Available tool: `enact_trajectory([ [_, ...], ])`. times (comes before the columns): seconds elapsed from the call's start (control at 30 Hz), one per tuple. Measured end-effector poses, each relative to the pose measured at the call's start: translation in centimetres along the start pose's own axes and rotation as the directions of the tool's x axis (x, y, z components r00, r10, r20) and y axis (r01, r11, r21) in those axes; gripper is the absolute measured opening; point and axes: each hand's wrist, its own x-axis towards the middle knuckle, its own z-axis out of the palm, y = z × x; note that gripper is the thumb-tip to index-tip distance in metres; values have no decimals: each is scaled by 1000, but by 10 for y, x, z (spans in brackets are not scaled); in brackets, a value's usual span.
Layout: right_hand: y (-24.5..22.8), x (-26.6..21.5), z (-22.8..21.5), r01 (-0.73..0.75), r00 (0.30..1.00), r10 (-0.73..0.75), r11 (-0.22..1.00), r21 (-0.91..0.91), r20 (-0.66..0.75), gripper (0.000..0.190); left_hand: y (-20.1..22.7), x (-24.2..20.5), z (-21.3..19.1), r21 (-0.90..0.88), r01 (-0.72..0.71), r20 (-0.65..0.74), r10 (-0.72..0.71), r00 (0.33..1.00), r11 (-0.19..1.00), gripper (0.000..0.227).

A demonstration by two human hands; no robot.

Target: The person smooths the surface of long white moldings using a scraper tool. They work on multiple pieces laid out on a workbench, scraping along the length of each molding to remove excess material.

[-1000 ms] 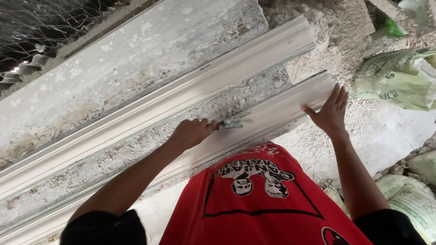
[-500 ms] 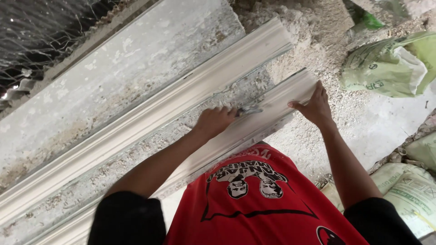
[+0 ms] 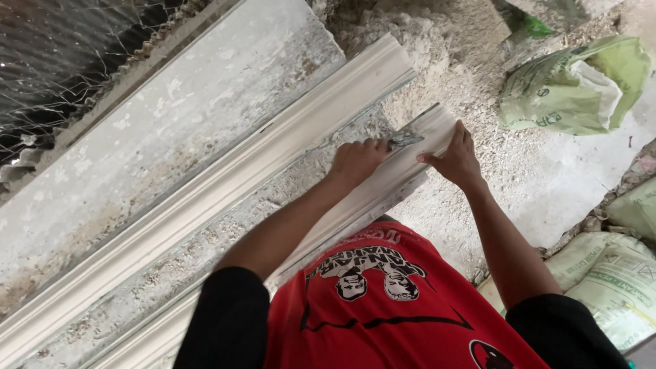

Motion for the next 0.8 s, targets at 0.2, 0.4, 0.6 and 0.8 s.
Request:
enact_trajectory([
  [0.2,-5,2,3,-64,998,64,996,64,-11,144,-14,-61,-44,-9,-6,215,8,977,1000,36],
  [0.4,-1,8,6,-21,999,20,999,40,24,144,22,32,2,-4,7,-38,-7,999,1000,19],
  [0.6,-2,1,6,-36,999,38,996,82,-17,144,7,43,-13,-77,-29,-3,29,1000,997,19],
  [0.8,4,7,12,-16,998,25,986,165,-52,145,-7,-8,-30,56,-78,-1,78,997,995,30],
])
